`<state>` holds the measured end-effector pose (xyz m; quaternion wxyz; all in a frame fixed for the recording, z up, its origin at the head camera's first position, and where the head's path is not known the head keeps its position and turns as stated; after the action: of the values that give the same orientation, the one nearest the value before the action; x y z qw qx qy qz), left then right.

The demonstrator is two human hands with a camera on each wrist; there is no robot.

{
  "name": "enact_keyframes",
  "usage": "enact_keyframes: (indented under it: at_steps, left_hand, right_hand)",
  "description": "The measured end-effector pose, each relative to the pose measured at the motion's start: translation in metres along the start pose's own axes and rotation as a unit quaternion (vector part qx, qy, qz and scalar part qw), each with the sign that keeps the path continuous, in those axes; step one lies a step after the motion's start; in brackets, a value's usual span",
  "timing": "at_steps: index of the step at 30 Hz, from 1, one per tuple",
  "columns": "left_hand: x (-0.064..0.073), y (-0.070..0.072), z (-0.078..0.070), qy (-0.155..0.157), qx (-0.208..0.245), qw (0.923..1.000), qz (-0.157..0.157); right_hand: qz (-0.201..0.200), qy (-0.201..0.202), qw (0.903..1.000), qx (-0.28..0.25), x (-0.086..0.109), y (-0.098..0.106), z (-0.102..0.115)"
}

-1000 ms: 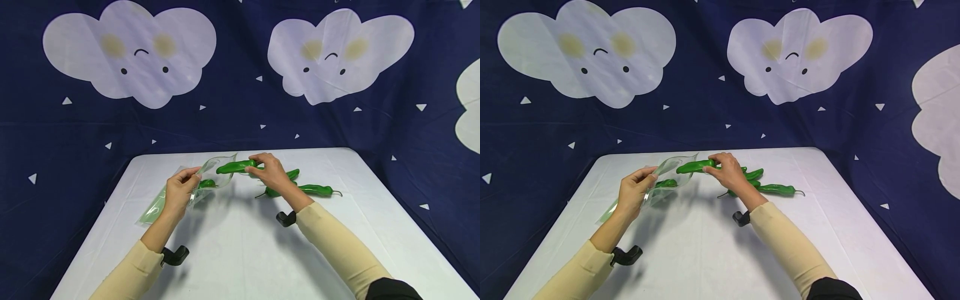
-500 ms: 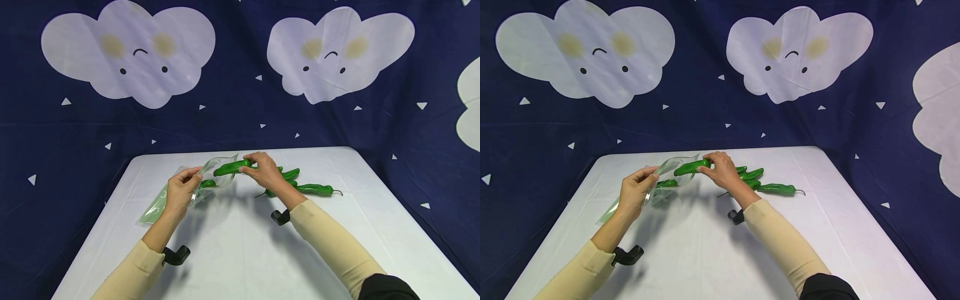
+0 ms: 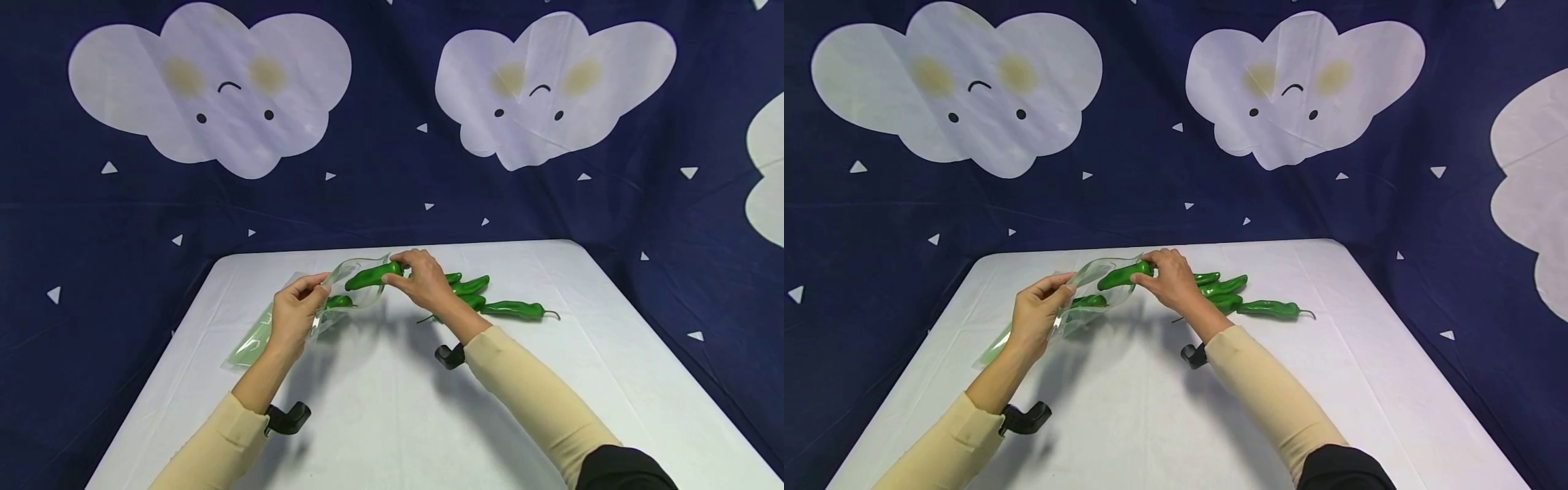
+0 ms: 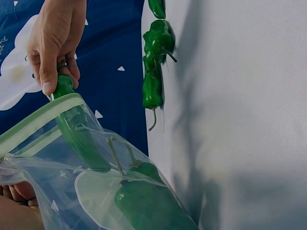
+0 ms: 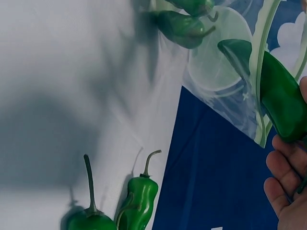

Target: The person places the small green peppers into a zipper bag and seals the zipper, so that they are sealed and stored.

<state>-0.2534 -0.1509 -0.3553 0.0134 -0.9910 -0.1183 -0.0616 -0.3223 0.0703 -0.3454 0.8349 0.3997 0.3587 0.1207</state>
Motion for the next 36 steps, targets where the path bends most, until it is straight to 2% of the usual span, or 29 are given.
enact_keyframes:
  at_steps: [23, 36]
  left_hand:
    - [0.000, 0.001, -0.001, -0.001, -0.004, 1.0000, 0.001]
    - [-0.001, 0.001, 0.000, 0.000, 0.003, 1.0000, -0.002]
  right_hand:
    - [0.005, 0.012, 0.9998, -0.012, -0.011, -0.016, 0.021]
    - [-0.010, 0.026, 0.9995, -0.017, -0.013, -0.020, 0.027]
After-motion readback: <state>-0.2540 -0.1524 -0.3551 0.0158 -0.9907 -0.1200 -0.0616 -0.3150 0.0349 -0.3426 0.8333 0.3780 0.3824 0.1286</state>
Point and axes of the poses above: each hand's wrist, its own x-axis away from the middle knuckle, its own y-axis out of the back of the hand, z = x × y, the point moved 5 cm from there along -x, towards the middle knuckle, and after that the axes turned 14 degrees about y, right-handed, at the moved point
